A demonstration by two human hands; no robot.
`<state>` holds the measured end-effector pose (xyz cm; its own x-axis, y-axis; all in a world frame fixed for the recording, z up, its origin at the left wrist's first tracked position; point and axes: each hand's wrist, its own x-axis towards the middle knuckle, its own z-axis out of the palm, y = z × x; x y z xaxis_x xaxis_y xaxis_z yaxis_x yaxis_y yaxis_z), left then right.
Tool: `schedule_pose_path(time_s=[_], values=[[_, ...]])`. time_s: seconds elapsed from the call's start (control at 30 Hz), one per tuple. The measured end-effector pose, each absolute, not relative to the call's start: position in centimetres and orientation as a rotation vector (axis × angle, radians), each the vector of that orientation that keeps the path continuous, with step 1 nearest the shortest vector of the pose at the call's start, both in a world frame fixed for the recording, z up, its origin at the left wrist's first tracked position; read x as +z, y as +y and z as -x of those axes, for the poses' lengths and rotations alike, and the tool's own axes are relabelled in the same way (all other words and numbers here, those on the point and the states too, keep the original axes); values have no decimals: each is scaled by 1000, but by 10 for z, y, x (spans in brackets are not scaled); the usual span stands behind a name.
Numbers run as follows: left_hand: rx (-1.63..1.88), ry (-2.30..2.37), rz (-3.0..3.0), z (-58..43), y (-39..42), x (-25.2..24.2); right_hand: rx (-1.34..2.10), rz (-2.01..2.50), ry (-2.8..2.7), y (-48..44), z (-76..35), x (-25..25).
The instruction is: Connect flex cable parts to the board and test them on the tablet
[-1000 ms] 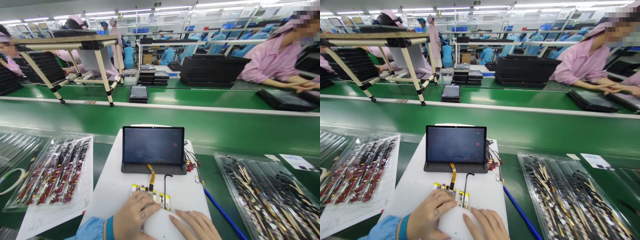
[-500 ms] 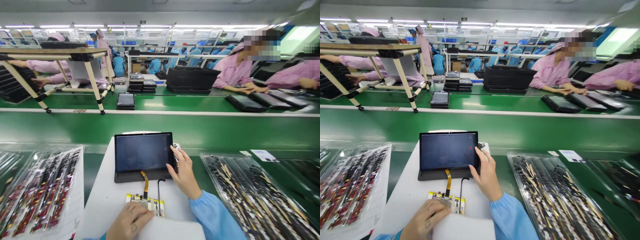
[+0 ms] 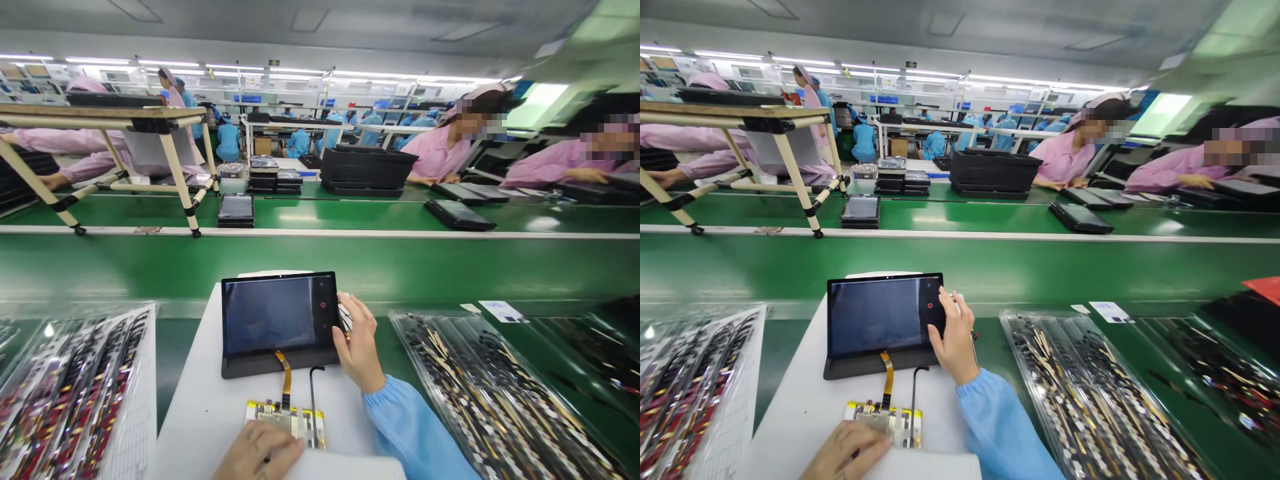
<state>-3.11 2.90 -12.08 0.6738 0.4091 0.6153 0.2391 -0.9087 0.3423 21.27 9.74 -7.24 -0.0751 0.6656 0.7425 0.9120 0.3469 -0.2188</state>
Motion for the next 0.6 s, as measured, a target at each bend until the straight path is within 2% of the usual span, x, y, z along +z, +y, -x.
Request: schedule_pose_path(time_s=[0.23, 0.4, 0.6], values=[[1113, 490, -2647, 26, 29, -96, -370, 1365, -1895, 46, -215, -92], [1143, 527, -2654, 23, 28, -91, -390, 1399, -1894, 42, -210, -105], [1150, 543, -2655, 25, 29, -89, -458, 1400, -1905, 42, -204, -92]])
